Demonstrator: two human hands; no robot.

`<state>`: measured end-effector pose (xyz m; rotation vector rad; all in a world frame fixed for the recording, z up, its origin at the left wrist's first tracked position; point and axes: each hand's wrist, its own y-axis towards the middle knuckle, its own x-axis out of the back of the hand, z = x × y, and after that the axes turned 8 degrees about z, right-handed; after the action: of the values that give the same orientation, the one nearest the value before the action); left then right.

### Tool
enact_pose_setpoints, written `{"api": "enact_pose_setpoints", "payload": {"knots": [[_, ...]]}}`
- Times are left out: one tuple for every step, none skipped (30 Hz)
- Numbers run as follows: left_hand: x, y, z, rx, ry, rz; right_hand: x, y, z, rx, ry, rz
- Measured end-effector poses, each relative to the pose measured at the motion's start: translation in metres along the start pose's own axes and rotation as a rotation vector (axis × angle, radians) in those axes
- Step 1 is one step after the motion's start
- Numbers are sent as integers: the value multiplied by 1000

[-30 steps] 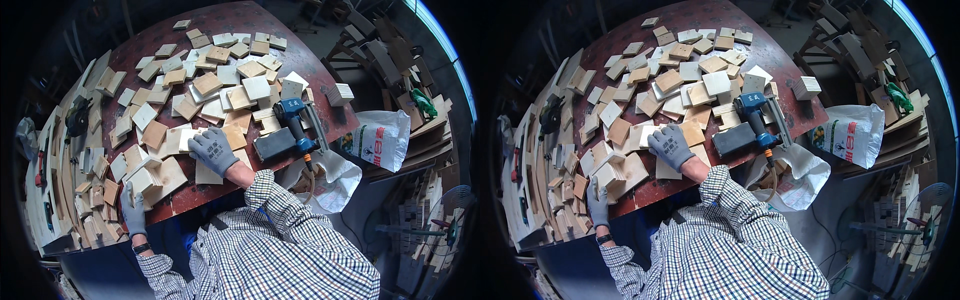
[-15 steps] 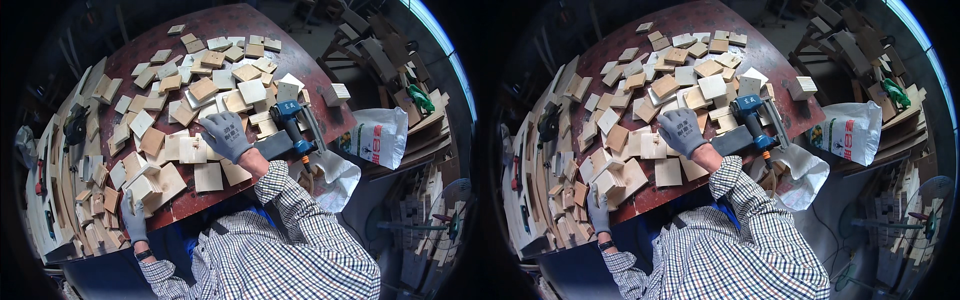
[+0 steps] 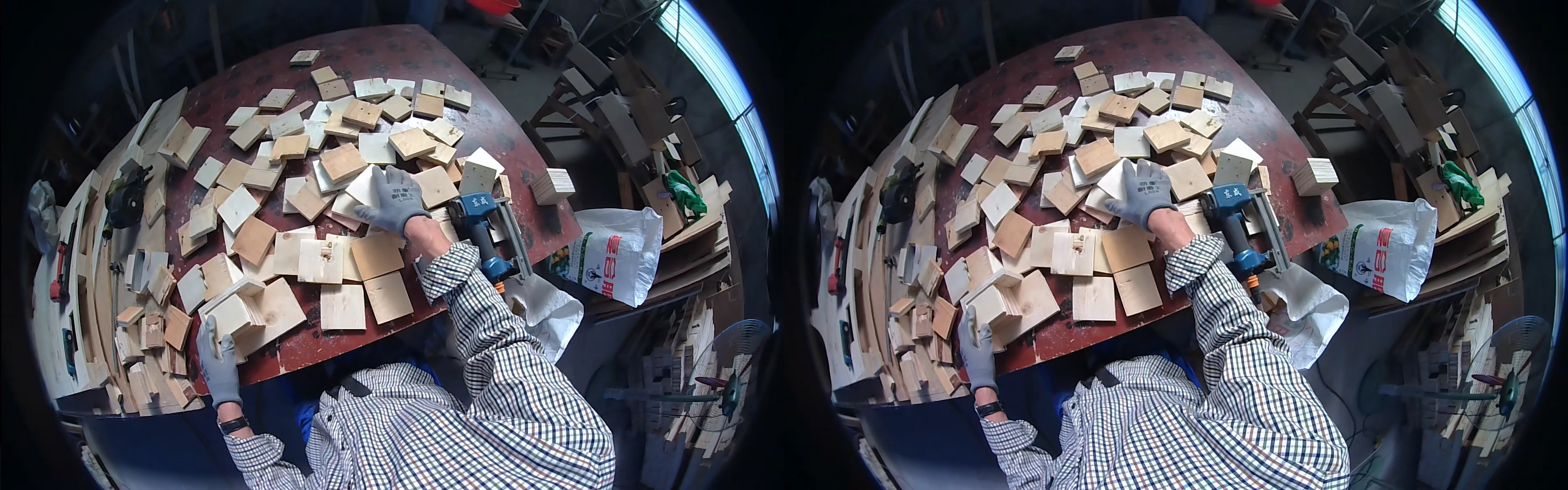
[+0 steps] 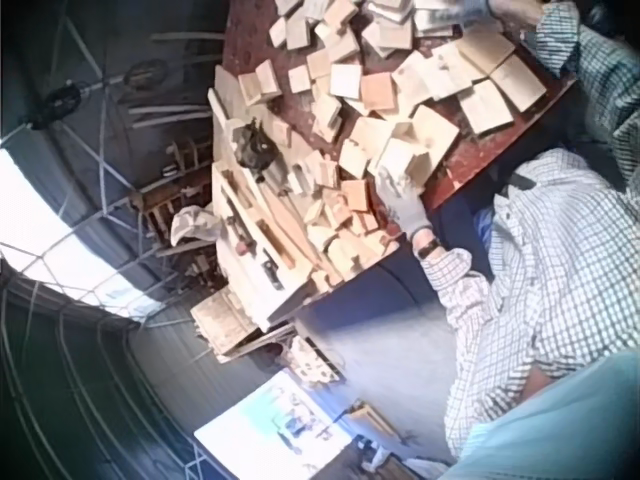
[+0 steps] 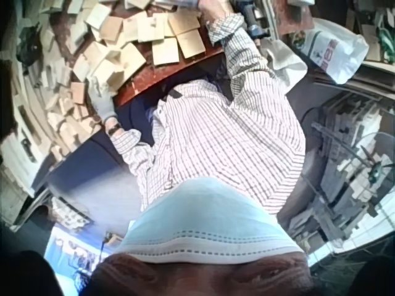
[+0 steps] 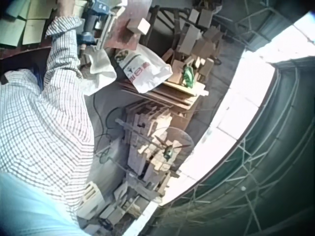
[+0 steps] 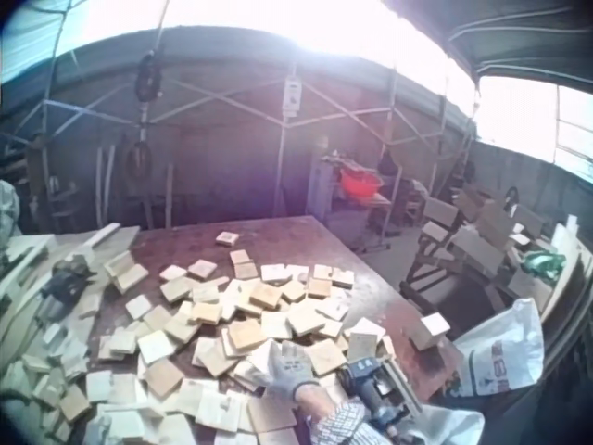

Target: The person assembles small wooden boxes by hand, picking up pre-cut wooden pieces from a cluttered workbench, aligning them, and fastening them with a nail gun. The person repeatedly forms box frames and secures them, then sets the completed units aside.

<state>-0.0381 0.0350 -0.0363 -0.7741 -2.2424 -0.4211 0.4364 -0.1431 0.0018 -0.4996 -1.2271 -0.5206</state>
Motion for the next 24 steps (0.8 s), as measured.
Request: {"api": "enact_pose_setpoints", "payload": {"knots": [[1, 0, -1, 2, 5, 5, -12, 0, 7, 45, -5, 0], [2, -1, -2, 4, 10, 10, -21, 1, 13, 88, -10, -1], [3, 0, -2, 7, -2, 14, -26, 4, 17, 163, 86, -13], [4, 0, -3, 8, -14, 18, -29, 5, 18, 208, 122, -18], [4, 1, -3, 10, -26, 21, -31, 6, 19, 255, 171, -54], [5, 1, -2, 12, -25, 27, -32, 7, 18, 302, 219, -91], [5, 0, -1, 18, -27, 21, -29, 11, 17, 286, 234, -161], [6, -2, 0, 25, -29, 15, -23, 15, 13, 271, 248, -230], [6, -2, -2, 22, -29, 14, -11, 18, 7, 162, 150, -301], [7, -3, -4, 30, -25, 11, 6, 21, 5, -36, -29, -250], [7, -3, -5, 37, -25, 13, 27, 22, 1, -238, -110, -125], [4, 0, -7, 31, -26, 16, 40, 23, -14, -388, -211, -33], [3, -1, -6, 33, -19, 12, 48, 29, -27, -461, -215, 101], [4, -4, -2, 47, -6, 1, 53, 38, -35, -470, -182, 303], [3, -2, -6, 39, -5, 4, 57, 34, -47, -442, -249, 318], [2, -2, -7, 39, -5, -1, 55, 31, -52, -405, -311, 336], [1, -2, -8, 39, -5, -7, 54, 29, -56, -350, -316, 306], [1, -2, -8, 40, -4, -8, 53, 26, -58, -298, -320, 278], [0, -2, -8, 39, -11, -13, 52, 25, -61, -247, -324, 251], [-1, -2, -8, 38, -17, -18, 46, 28, -68, -218, -279, 221], [-1, -2, -8, 35, -21, -21, 42, 30, -69, -190, -231, 191], [-1, -3, -8, 34, -14, -25, 39, 32, -71, -164, -182, 161], [-1, -3, -6, 32, -9, -29, 43, 38, -77, -162, -49, 160], [-2, -2, -4, 27, -3, -27, 54, 35, -74, -152, -20, 78]]}}
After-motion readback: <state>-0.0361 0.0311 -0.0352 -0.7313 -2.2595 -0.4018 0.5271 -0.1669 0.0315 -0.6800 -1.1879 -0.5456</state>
